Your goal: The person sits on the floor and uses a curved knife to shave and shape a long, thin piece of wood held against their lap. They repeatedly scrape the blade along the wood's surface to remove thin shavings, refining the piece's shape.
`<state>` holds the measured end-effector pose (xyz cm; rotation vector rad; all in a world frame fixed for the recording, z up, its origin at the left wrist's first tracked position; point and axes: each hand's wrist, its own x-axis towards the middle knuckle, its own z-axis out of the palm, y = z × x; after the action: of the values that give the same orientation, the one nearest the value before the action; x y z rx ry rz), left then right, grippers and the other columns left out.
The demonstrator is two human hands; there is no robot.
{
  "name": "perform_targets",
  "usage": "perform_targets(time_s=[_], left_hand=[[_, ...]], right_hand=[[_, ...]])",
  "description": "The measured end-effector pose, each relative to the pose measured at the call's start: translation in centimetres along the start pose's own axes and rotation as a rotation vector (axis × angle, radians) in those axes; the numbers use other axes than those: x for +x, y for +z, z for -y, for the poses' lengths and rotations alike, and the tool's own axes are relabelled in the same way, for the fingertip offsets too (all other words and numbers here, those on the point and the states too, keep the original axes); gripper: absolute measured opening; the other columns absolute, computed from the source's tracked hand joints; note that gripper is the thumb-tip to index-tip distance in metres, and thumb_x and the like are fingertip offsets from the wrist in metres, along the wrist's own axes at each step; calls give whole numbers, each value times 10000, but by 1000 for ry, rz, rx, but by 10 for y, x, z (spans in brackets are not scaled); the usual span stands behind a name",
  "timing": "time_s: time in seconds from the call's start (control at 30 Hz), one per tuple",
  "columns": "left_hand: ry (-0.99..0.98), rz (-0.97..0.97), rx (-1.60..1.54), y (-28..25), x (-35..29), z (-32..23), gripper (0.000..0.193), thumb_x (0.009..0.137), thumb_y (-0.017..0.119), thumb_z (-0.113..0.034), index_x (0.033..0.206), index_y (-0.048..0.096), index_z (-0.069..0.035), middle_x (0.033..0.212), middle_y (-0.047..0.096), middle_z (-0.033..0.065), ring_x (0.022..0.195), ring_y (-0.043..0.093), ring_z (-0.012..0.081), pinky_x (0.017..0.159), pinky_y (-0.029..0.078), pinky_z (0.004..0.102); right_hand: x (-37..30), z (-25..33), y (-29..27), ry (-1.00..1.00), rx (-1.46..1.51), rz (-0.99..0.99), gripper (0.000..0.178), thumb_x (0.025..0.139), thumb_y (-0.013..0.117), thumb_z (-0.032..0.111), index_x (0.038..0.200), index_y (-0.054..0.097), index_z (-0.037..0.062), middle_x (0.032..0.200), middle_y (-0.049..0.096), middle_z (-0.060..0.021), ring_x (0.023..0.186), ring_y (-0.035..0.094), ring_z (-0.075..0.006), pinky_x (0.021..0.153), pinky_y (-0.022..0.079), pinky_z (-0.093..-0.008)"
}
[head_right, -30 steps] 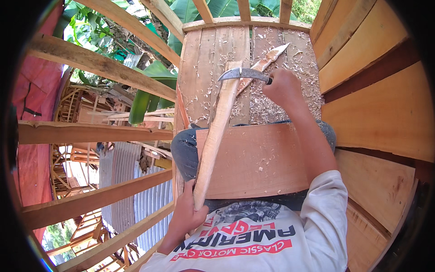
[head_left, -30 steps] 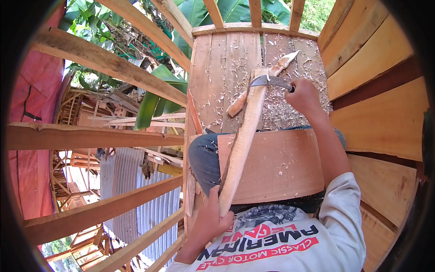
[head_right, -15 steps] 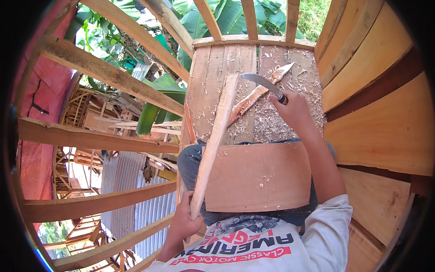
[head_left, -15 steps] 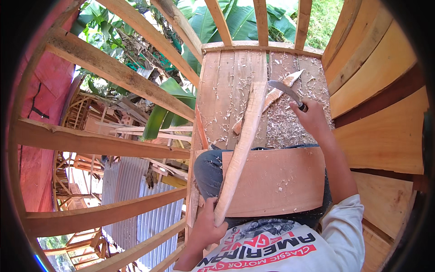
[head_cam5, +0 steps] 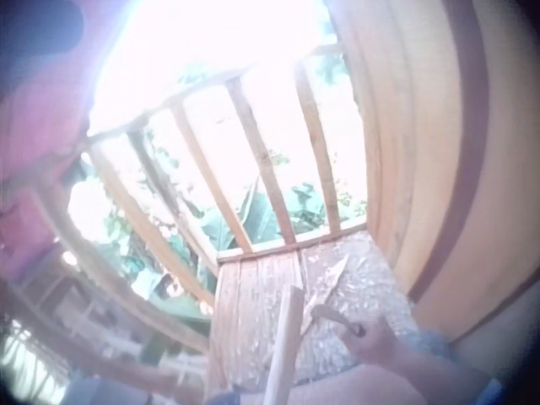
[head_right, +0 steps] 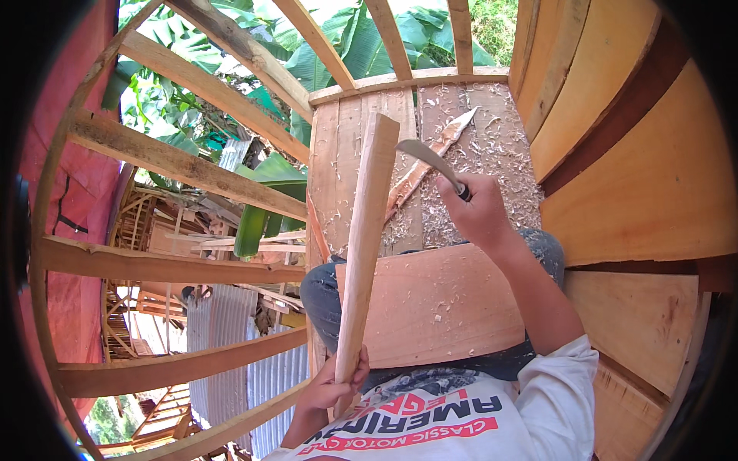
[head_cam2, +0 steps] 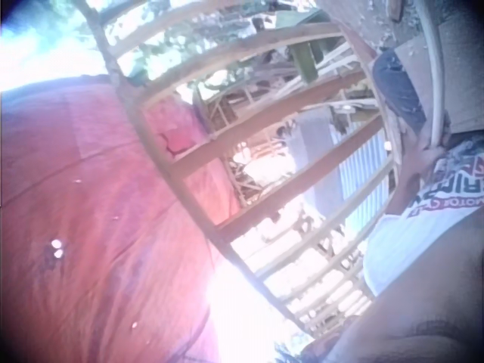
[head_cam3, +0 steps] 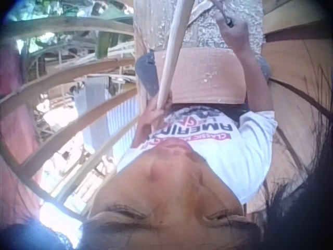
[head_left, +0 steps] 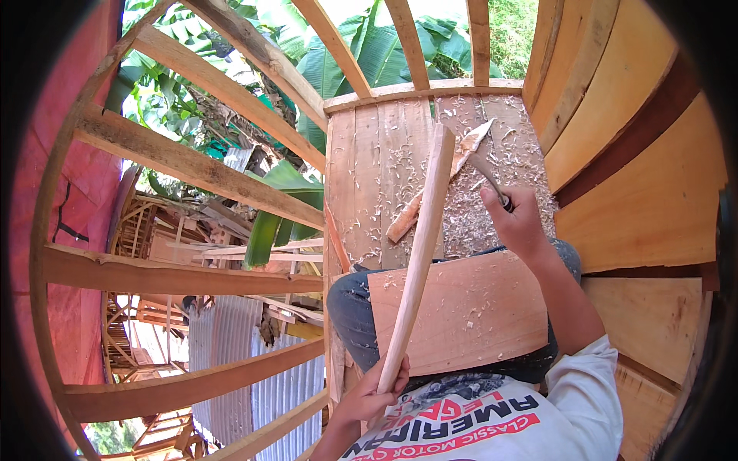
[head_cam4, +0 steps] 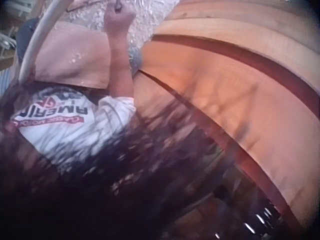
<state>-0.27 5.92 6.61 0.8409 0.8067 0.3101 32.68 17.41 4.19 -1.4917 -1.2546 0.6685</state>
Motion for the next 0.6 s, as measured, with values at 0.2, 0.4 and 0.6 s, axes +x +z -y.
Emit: perform_targets(time_s=[0.2,0.4,0.6], left_hand=[[36,-56,236,-3,1,3,500,659,569,27,1130,414,-38,770,369,3,696,360,96,621,324,229],[-109,-81,319,9,-12,4,501,685,592,8,1146,399,-32,771,367,8,695,365,96,644,333,232],[27,189,551,32,-15,12,512,677,534,-1,1165,384,-23,801,381,29,716,393,131,663,363,243]], right_hand=[[-3,28,-7,-230,-331,-11,209,775,634,145,664,570,-19,556,539,-174,481,543,-321,480,409,-390],[15,21,-25,-111,-615,-63,187,747,619,162,680,618,-13,630,579,-212,610,605,-380,553,460,-424],[56,-61,-73,277,-454,-302,328,798,575,222,647,562,-68,526,513,-183,514,570,-265,529,423,-410]])
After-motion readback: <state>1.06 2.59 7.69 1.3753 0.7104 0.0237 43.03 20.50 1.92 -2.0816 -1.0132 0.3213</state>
